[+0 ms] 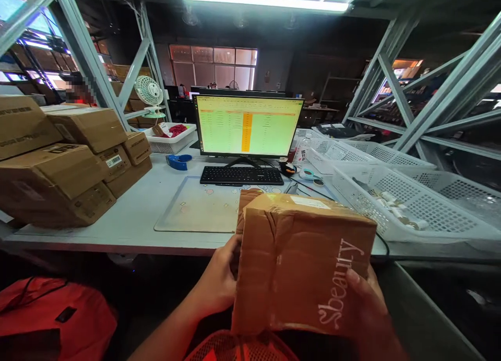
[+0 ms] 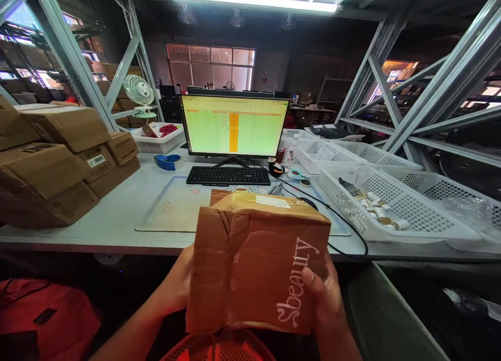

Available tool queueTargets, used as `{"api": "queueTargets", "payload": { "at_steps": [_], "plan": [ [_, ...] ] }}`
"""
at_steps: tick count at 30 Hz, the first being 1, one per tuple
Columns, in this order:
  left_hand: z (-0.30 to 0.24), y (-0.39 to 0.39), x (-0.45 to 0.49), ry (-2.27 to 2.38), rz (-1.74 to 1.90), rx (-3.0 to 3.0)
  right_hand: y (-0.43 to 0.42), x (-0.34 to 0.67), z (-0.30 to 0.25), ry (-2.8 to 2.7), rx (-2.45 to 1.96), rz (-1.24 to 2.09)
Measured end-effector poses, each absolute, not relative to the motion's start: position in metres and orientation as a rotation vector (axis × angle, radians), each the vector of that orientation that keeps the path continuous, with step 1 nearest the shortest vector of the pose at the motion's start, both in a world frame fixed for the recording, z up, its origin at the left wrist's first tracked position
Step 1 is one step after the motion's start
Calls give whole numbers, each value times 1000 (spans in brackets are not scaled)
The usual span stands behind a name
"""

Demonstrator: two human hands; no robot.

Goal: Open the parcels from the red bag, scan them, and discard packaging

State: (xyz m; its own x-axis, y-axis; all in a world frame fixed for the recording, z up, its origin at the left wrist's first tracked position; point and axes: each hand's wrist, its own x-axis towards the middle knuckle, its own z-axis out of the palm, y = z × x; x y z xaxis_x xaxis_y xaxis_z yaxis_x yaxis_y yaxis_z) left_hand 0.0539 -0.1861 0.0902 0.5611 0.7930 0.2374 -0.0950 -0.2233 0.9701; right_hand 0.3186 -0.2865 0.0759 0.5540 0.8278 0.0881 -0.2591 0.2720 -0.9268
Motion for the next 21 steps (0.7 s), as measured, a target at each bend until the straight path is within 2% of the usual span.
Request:
{"api": "queueTargets", "payload": {
  "at_steps": [12, 21],
  "plan": [
    [109, -175, 58, 555, 836, 1676, -294, 309, 110, -755, -1180, 694],
    [112, -178, 67, 621, 767, 1648, -281, 303, 95, -748, -1075, 690]
  ]
}}
